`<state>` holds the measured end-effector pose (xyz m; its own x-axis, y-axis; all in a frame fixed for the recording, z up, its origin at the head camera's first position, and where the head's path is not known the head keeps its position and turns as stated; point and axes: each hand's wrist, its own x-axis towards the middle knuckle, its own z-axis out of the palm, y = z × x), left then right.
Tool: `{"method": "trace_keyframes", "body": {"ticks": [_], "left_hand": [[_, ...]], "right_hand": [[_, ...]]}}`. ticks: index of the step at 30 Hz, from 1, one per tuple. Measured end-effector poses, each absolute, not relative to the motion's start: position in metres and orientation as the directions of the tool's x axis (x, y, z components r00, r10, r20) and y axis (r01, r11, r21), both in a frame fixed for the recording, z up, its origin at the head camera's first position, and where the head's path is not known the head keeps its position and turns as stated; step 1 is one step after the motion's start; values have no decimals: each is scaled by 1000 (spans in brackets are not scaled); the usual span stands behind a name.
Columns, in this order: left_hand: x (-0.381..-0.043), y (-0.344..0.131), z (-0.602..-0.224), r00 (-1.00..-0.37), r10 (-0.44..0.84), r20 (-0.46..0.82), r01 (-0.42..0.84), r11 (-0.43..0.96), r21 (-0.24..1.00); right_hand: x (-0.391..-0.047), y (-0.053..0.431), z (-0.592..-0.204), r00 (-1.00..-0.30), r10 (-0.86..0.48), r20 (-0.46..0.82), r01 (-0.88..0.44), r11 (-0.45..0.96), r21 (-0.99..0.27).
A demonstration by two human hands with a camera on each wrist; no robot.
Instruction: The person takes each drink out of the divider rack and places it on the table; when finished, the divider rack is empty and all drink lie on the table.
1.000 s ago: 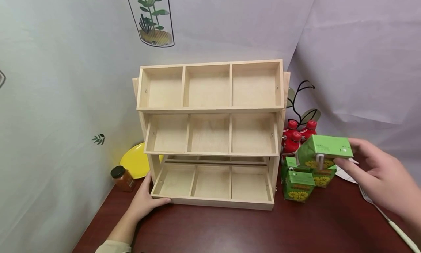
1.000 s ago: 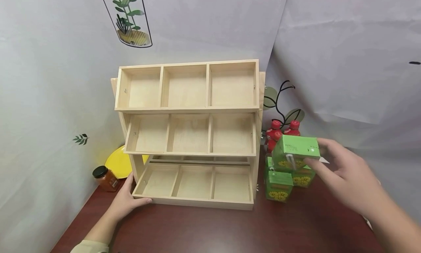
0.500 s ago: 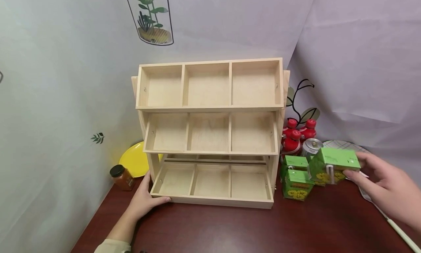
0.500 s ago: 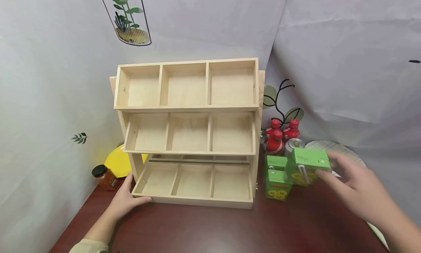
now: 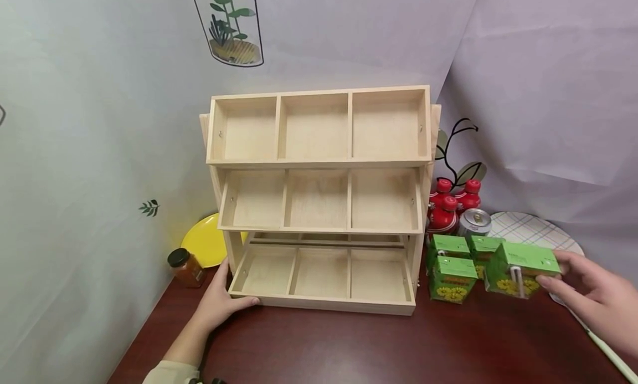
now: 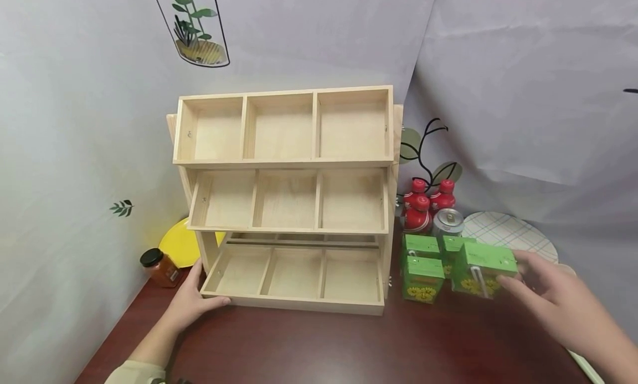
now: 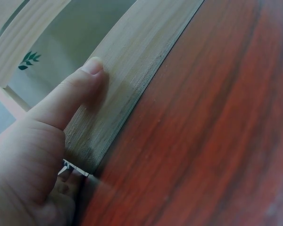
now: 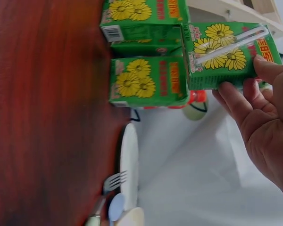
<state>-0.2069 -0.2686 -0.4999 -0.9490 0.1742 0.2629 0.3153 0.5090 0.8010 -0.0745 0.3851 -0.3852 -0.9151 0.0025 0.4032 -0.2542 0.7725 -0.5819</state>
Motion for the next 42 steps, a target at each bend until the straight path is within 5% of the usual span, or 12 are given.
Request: {"method": "trace_keyframes", "body": {"ticks": [21,42], "left_hand": [[-208,-268,-501,-940,183,288,341,490,802],[-205,-265,-499,-947,178,267,321,502,803]], "right_hand": [[-85,403,-441,-924,-211,317,-371,690,-621],[-99,410,-462,-946,-118,300,-295,693,-658]]}}
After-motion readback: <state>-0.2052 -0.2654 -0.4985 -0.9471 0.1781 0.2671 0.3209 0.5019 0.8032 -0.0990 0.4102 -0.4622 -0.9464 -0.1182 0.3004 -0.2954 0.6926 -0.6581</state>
